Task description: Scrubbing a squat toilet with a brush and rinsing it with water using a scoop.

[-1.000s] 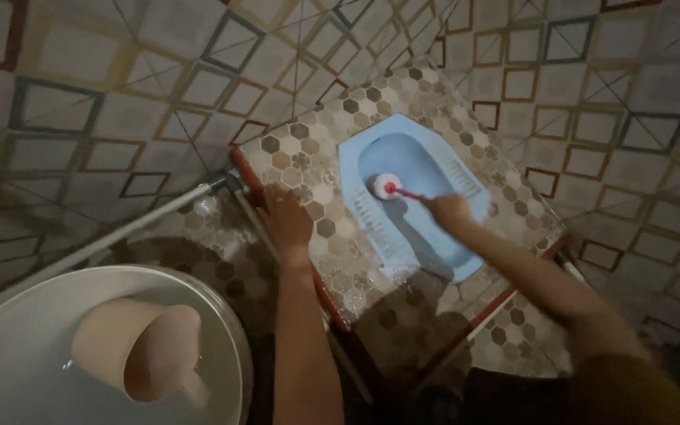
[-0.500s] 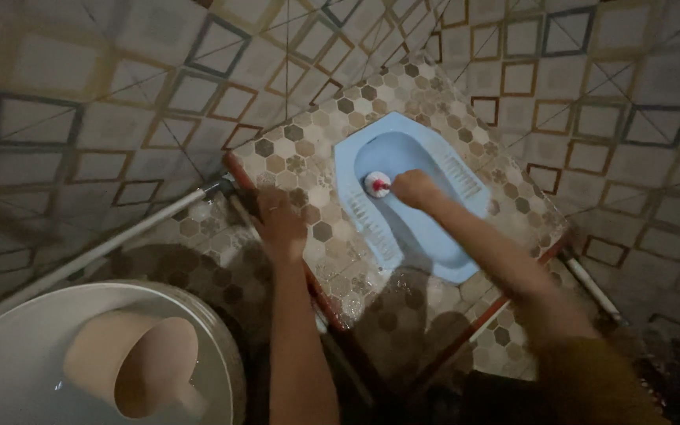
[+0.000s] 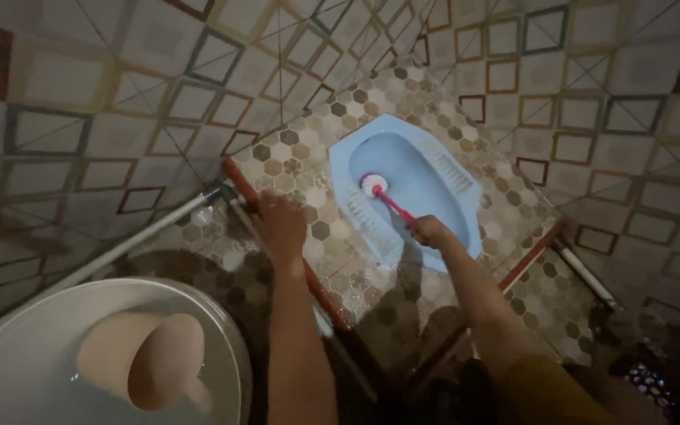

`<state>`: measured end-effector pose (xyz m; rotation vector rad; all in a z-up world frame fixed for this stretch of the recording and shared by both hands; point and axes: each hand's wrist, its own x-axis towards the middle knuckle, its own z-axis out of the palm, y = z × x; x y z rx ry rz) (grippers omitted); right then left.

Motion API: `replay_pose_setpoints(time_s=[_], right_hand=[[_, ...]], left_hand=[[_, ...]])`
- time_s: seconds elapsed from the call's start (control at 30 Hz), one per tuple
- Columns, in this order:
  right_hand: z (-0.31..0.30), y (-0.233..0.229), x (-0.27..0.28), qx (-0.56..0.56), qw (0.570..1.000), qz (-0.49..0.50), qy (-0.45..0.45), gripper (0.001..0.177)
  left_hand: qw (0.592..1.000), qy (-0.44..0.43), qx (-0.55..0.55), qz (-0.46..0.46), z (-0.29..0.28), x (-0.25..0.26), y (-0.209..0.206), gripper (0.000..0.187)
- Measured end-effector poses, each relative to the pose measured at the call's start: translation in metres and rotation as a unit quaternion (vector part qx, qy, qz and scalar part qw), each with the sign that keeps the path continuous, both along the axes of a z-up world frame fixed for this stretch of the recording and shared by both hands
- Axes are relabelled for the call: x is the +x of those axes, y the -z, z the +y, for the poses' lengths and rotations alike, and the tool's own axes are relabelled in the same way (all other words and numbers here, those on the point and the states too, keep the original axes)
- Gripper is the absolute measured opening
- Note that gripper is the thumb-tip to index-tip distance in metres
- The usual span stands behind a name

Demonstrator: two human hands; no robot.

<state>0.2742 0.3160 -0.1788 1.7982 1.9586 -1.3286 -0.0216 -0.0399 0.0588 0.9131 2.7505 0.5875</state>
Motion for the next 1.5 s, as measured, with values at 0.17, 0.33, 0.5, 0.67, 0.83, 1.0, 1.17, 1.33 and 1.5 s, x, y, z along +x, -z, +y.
replay_pose_setpoints(time_s=[0.17, 0.33, 0.5, 0.67, 0.83, 1.0, 1.17, 1.33, 1.5], right_hand=[[0.036, -0.111, -0.006, 0.135, 0.915, -0.103, -0.367, 0.032], [-0.005, -0.177, -0.064, 0.419, 0.716, -0.179, -0.528, 0.022], [-0.006, -0.063, -0.103, 0.418, 0.740, -0.192, -0.490, 0.025], [-0.046, -0.024, -0.088, 0.424, 0.778, -0.183, -0.425, 0.019], [-0.062, -0.093, -0.038, 0.293, 0.896, -0.148, -0.300, 0.024], [-0.059, -0.125, -0.057, 0.365, 0.831, -0.151, -0.391, 0.025], [-0.078, -0.208, -0.110, 0.366, 0.798, -0.180, -0.443, 0.027], [-0.046, -0.089, -0.124, 0.378, 0.812, -0.167, -0.412, 0.028], [-0.062, 0.011, -0.101, 0.463, 0.799, -0.174, -0.341, 0.024]], left_hand=[[0.999, 0.006, 0.038, 0.009, 0.008, 0.000, 0.029, 0.042], [0.998, -0.002, 0.049, 0.031, 0.013, -0.005, 0.051, 0.055], [0.997, -0.014, 0.071, 0.006, 0.025, -0.002, 0.061, 0.057], [1.000, -0.013, 0.006, -0.004, 0.033, -0.001, 0.080, 0.047], [0.998, 0.014, 0.001, 0.058, 0.031, 0.002, 0.061, 0.049], [0.999, -0.005, 0.031, 0.031, 0.021, -0.003, 0.081, 0.056], [0.999, -0.024, -0.010, 0.035, 0.009, -0.010, 0.089, 0.062], [0.997, -0.034, 0.067, 0.028, 0.012, -0.014, 0.093, 0.069], [0.999, -0.037, 0.004, -0.019, 0.004, -0.006, 0.048, 0.043]])
